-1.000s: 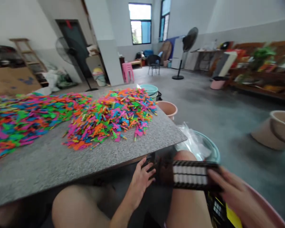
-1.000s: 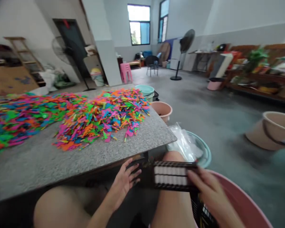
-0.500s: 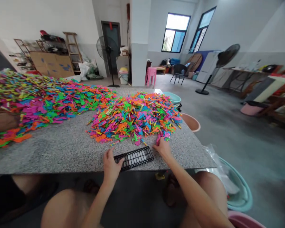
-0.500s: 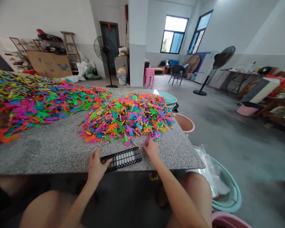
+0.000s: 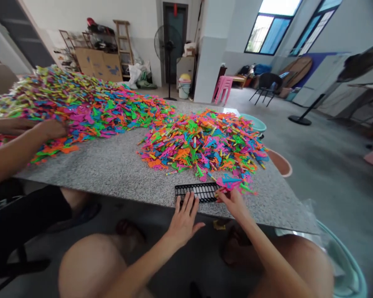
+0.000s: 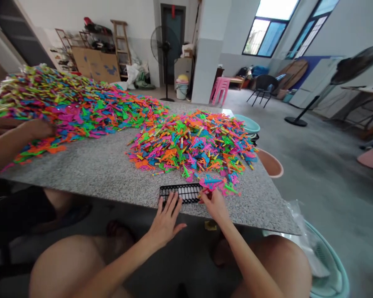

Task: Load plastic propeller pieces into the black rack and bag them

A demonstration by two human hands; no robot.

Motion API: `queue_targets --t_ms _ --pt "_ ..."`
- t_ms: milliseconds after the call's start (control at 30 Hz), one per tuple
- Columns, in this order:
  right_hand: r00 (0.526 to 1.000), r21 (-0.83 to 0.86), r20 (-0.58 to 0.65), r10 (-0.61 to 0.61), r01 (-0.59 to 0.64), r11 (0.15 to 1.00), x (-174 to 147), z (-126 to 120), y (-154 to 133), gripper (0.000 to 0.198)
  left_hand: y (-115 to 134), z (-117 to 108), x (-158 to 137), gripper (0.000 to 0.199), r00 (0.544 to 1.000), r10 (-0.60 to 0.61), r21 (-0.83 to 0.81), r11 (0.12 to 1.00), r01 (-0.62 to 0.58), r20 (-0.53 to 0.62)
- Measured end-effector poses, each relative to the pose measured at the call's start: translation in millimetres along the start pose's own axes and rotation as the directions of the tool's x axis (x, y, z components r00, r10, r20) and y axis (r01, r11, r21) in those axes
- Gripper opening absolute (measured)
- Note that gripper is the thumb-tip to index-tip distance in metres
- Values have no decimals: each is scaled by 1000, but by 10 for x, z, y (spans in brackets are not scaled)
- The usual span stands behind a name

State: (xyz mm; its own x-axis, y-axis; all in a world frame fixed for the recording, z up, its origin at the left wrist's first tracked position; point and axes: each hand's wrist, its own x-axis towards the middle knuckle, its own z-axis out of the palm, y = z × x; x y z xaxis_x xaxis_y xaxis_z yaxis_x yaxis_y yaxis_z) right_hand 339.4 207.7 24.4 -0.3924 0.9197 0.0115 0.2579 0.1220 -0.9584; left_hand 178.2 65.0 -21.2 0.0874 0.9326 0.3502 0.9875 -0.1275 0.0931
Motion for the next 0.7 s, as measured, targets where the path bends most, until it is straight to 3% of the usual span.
queue_targets --t_ms 167,333,400,533,700 --pt "996 -114 60 -69 76 991 62 231 -109 34 21 43 -114 75 1000 15 -25 1000 -14 19" --pt "966 -210 246 -78 131 969 2 776 -290 22 42 139 -110 75 998 30 -64 998 -26 53" --pt "964 -299 258 -64 143 943 -44 945 -317 20 45 154 -104 71 997 31 -90 996 -25 65" --pt "966 -511 248 -77 198 837 -73 1069 -316 17 33 160 -116 68 997 55 -154 987 -47 48" --pt "920 -646 304 -246 389 657 -62 1206 -309 13 39 217 -130 63 997 41 -199 980 -27 68"
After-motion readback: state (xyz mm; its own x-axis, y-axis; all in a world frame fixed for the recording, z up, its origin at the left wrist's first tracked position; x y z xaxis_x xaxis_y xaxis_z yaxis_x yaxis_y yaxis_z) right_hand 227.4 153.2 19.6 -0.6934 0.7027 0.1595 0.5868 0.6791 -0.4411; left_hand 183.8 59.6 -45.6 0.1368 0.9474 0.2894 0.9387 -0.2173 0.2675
